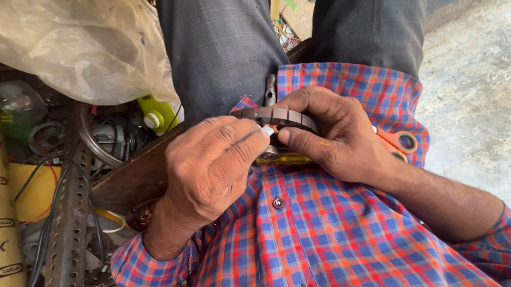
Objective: The person is repairing a motor armature by hand. They use a yellow screwdriver to adjust components and orange pliers to manipulate copper wires within the slots of the armature. The person repeatedly picks up small white insulating pieces and inserts them into the slots.
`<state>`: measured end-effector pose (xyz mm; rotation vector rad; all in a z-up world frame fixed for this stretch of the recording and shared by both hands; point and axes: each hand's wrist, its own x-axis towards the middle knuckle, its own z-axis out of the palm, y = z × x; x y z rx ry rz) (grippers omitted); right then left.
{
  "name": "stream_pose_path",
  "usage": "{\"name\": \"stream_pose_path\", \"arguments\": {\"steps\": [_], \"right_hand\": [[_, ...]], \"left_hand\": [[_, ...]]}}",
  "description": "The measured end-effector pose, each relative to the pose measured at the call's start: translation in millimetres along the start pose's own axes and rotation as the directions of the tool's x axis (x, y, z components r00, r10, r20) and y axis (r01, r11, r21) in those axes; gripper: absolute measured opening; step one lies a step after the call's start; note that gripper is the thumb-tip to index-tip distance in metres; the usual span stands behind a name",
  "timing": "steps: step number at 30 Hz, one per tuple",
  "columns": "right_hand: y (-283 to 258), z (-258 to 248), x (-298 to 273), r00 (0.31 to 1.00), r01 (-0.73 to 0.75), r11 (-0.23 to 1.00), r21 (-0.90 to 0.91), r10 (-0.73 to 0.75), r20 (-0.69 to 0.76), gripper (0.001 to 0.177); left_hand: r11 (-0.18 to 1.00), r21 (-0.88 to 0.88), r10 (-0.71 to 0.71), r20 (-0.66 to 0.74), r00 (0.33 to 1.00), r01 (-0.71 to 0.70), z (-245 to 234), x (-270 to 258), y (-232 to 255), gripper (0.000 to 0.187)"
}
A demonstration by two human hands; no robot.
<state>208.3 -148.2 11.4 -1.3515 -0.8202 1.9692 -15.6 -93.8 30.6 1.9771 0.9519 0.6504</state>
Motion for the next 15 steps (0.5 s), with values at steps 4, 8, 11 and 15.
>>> {"name": "stream_pose_path", "arguments": {"steps": [4, 8, 11, 15], "right_hand": [[3, 1, -1, 1.0, -0.013, 0.999, 0.032, 0.013, -0.011, 0.021], [5, 3, -1, 0.999, 0.023, 0.999, -0.023, -0.024, -0.033, 0.02], [5, 4, 0, 0.999, 0.021, 0.999, -0.028, -0.023, -0.042, 0.021], [4, 3, -2, 0.998, 0.037, 0.993, -0.115, -0.042, -0.04, 0.021]], "left_hand": [[0.999, 0.037, 0.023, 0.027, 0.999, -0.024, 2, 1, 2, 0.019], [0.992, 0.102, 0.063, 0.11, 0.992, -0.074, -4, 4, 5, 0.019], [0.987, 0.136, 0.067, 0.147, 0.987, -0.087, -6, 9, 10, 0.019], [0.966, 0.213, 0.096, 0.231, 0.968, -0.147, -10, 19, 21, 0.015]]}}
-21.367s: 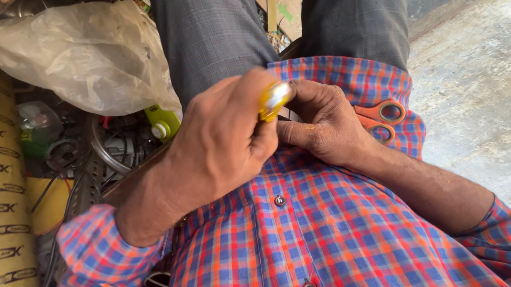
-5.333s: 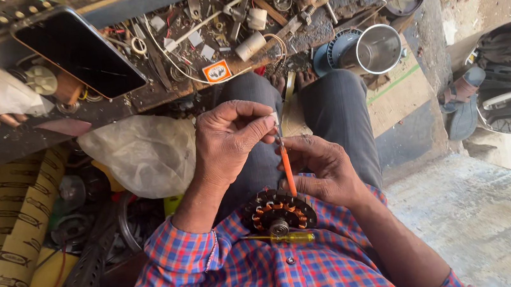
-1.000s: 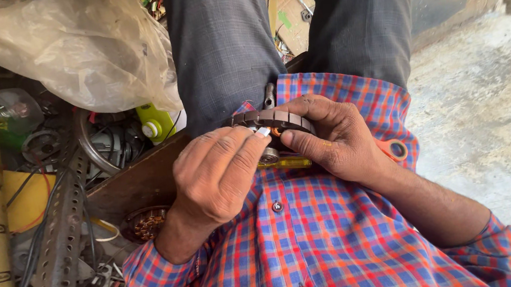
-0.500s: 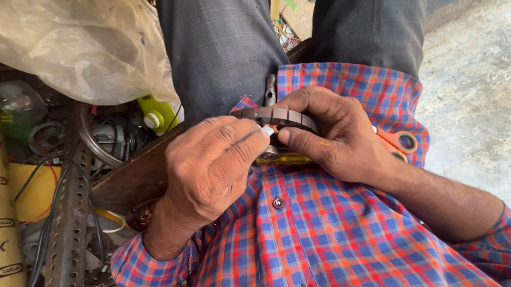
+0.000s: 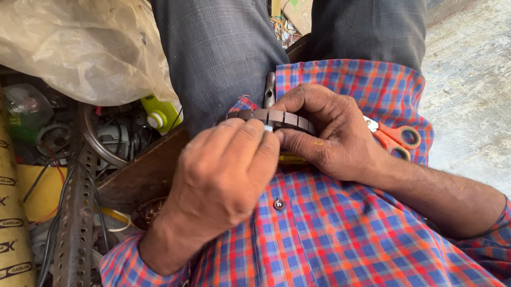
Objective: The person is repairing a motor armature by hand. They use a yellow screwdriver to adjust components and orange pliers to manipulate copper wires within the slots of the armature. The person repeatedly picks up small white insulating pieces and inserts them into the slots.
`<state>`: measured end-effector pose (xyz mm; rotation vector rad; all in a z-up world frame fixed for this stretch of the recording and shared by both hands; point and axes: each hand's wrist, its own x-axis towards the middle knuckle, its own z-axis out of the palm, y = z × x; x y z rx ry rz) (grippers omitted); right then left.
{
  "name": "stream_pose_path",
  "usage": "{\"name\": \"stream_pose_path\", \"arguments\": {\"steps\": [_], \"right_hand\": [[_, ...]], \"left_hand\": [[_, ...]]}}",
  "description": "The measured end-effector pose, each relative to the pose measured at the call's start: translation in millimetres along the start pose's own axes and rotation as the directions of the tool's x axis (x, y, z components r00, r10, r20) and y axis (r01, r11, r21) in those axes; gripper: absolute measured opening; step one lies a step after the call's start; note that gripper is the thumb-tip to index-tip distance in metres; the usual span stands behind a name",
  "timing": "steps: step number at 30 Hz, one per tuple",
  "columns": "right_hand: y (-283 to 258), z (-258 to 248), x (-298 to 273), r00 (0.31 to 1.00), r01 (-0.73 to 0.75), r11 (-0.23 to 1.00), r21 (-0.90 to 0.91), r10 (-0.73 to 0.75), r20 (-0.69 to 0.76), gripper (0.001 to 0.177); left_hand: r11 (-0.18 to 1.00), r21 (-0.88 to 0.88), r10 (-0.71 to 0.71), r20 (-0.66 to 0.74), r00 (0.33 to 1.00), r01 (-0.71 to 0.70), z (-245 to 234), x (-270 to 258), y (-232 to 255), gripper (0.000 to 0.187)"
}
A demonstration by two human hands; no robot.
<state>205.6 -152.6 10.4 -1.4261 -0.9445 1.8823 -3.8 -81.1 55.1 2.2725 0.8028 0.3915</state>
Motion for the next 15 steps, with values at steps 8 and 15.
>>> {"name": "stream_pose_path", "arguments": {"steps": [8, 15], "right_hand": [[1, 1, -1, 1.0, 0.003, 0.999, 0.047, -0.003, 0.012, 0.022], [4, 2, -3, 1.0, -0.029, 0.992, 0.122, 0.028, 0.012, 0.025]], "left_hand": [[0.999, 0.051, 0.001, 0.13, 0.991, -0.007, -4, 10, 6, 0.009], [0.958, 0.286, 0.007, 0.018, 1.0, -0.012, 3, 14, 22, 0.011]]}}
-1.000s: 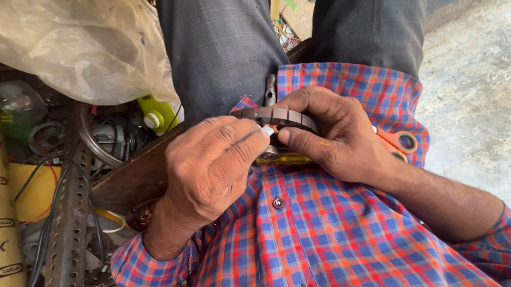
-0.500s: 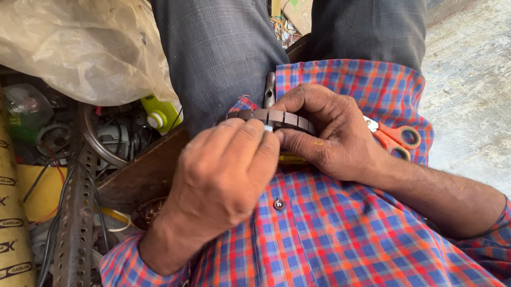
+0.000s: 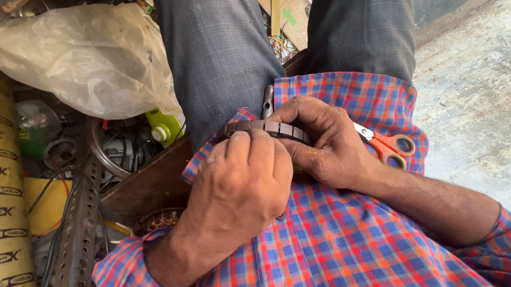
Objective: The person is repairing a motor armature by hand. They use a yellow screwdriver to adjust components and orange pliers to manipulate copper wires within the slots of the armature. The person repeatedly picks up small white insulating pieces and inserts them into the slots.
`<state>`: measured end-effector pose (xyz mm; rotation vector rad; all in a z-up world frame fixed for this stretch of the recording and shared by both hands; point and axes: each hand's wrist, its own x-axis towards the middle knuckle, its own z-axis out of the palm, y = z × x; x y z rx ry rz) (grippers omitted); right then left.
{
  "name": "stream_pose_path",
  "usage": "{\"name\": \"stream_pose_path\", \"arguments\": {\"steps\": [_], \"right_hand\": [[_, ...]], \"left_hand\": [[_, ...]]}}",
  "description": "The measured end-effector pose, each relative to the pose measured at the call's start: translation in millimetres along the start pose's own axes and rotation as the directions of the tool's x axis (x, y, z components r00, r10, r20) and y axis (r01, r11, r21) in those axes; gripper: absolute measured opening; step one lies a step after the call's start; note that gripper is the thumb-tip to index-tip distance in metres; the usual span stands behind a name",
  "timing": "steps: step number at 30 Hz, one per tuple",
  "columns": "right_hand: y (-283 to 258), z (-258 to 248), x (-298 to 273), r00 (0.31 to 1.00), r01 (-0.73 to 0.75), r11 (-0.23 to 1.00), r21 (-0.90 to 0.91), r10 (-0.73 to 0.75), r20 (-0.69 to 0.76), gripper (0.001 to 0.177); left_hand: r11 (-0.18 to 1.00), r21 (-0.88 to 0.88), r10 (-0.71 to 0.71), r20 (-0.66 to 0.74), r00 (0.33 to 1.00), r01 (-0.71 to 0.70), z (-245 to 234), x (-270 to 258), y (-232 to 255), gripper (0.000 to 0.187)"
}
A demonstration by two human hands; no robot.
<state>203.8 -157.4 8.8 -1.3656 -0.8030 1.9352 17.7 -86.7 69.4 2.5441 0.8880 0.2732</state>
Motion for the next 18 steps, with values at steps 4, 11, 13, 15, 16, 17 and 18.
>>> {"name": "stream_pose_path", "arguments": {"steps": [4, 11, 13, 15, 16, 17, 18], "right_hand": [[2, 2, 0, 0.999, 0.022, 1.0, -0.023, -0.023, -0.022, 0.026], [11, 2, -1, 0.994, -0.084, 0.992, 0.09, 0.09, -0.064, 0.024], [13, 0, 1, 0.999, -0.012, 1.0, 0.026, 0.013, -0.048, 0.024], [12, -4, -1, 0.997, 0.063, 0.99, -0.125, -0.068, -0.038, 0.023], [10, -6, -2, 0.994, 0.102, 0.975, -0.199, -0.109, -0.029, 0.023], [9, -5, -4, 0.996, 0.084, 0.988, -0.133, -0.086, -0.006, 0.023], [7, -5, -8, 0.998, 0.056, 0.996, -0.071, -0.056, 0.006, 0.024]], "left_hand": [[0.999, 0.028, -0.021, 0.151, 0.988, 0.017, 7, -3, 5, 0.008], [0.994, -0.043, -0.095, 0.083, 0.992, 0.098, 14, -5, 15, 0.008], [0.991, -0.11, -0.072, 0.089, 0.993, 0.081, 17, -9, 10, 0.008], [0.983, -0.171, -0.045, 0.146, 0.988, 0.07, 19, -14, 4, 0.008], [0.963, -0.26, -0.055, 0.05, 0.997, 0.067, 18, -18, -1, 0.005], [0.937, -0.345, -0.073, -0.047, 0.996, 0.053, 15, -23, -8, 0.012], [0.9, -0.435, -0.093, -0.144, 0.985, 0.021, 14, -28, -14, 0.02]]}}
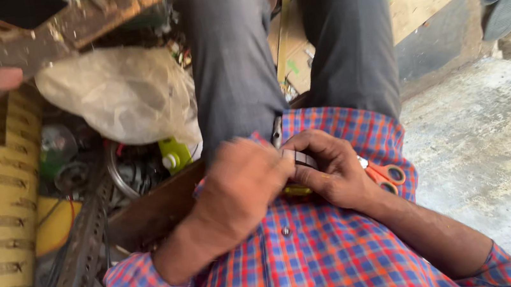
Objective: The person is repairing a motor armature by hand. They use a yellow screwdriver to adjust components and orange pliers to manipulate copper wires within the slots of the armature. The person repeatedly picks up small white insulating pieces and inserts them into the slots.
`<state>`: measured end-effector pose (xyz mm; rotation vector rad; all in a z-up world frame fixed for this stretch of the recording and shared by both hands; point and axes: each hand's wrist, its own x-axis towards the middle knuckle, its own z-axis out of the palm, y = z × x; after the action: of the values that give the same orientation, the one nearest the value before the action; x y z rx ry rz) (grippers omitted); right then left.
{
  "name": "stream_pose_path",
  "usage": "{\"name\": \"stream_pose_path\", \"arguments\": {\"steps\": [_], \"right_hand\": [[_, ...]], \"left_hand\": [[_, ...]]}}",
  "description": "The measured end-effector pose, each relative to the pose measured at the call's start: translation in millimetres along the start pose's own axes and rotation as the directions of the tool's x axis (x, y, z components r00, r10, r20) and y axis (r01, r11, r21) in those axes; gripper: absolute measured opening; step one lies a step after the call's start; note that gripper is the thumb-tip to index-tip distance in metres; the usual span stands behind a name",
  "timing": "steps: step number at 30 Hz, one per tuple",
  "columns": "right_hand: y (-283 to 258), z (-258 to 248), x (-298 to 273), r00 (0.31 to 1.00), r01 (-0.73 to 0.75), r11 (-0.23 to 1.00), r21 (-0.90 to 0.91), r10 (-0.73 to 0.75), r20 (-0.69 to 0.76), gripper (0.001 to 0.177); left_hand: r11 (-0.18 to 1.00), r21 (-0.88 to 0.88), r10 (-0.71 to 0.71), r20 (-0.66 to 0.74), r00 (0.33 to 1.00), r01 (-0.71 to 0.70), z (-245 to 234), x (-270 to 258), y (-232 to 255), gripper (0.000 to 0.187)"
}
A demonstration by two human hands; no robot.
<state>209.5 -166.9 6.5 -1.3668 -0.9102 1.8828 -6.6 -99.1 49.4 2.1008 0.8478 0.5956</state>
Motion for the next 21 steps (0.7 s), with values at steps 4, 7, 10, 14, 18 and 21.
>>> {"name": "stream_pose_path", "arguments": {"steps": [4, 7, 10, 14, 18, 21], "right_hand": [[-4, 2, -1, 0.989, 0.146, 0.988, -0.047, -0.144, 0.044, 0.026], [-7, 6, -1, 0.988, 0.152, 0.974, -0.169, -0.151, 0.019, 0.022], [-8, 11, -3, 0.991, 0.116, 0.964, -0.238, -0.128, -0.039, 0.018], [-6, 16, -4, 0.987, 0.11, 0.965, -0.239, -0.135, -0.092, 0.015], [-1, 14, -3, 0.991, 0.02, 0.96, -0.278, -0.055, -0.118, 0.015], [-2, 6, 2, 0.999, -0.033, 0.992, -0.12, 0.03, -0.024, 0.02]], "left_hand": [[0.887, -0.318, -0.359, -0.014, 0.933, 0.336, 2, -13, -16, 0.041], [0.874, -0.339, -0.362, 0.022, 0.932, 0.348, 11, -20, -16, 0.037], [0.88, -0.332, -0.368, -0.021, 0.93, 0.341, 15, -19, -18, 0.031], [0.811, -0.428, -0.456, -0.036, 0.889, 0.399, 23, -16, -20, 0.02], [0.722, -0.452, -0.565, 0.052, 0.823, 0.524, 28, -13, -25, 0.016], [0.714, -0.518, -0.51, 0.077, 0.857, 0.471, 23, -14, -31, 0.018]]}}
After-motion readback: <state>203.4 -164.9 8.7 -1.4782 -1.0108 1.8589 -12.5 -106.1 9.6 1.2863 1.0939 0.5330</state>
